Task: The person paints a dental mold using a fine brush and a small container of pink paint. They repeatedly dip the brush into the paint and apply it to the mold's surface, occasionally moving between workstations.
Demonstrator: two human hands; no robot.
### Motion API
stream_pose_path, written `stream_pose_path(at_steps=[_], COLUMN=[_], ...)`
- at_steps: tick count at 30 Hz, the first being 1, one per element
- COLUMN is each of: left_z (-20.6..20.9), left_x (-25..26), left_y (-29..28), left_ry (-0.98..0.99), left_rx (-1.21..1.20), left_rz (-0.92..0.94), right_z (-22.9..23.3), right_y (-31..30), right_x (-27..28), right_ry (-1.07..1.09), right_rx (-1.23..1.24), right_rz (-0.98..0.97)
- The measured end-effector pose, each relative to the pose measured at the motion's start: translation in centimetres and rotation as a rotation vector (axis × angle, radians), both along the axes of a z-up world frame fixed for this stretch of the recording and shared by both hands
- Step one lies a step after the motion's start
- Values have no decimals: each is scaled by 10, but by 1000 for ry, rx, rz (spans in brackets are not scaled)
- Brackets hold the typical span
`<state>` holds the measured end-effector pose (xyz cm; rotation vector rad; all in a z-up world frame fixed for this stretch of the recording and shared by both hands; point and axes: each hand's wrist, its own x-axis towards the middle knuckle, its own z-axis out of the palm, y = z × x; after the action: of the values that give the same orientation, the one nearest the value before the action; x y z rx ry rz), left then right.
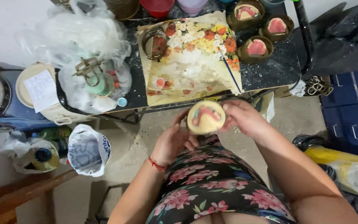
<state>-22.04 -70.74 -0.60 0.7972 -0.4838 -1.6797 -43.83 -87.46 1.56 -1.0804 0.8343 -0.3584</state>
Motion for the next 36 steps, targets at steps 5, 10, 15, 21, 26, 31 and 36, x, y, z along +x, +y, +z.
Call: stream_pose_path(at_steps=[5,10,15,21,26,31,36], left_z=[-4,-4,13,-12,-50,-52,-31], left_x=[8,29,66,133,155,165,169], left_y=[-6,-23,-63,-115,-124,-129,-135], left_ry=[-331,-751,-1250,-1775,-1809,-1817,-1677], left_rx=[211,233,131,-173,-159,-233,-402], left_rz=[31,-145,-78,92,-38,-146,-118], right_z=[-38,-87,-63,-55,-60,-14,51], right_y=[-71,-111,-121,-130,-115,-104,-61], right_x=[11,27,22,13,37,47,40], right_ry=[55,192,410,1215,1398,1220,673], right_rx=[-46,-49,-86,-851,-1155,-995,-705], right_rz=[-97,-94,-62,131,231,299,-178])
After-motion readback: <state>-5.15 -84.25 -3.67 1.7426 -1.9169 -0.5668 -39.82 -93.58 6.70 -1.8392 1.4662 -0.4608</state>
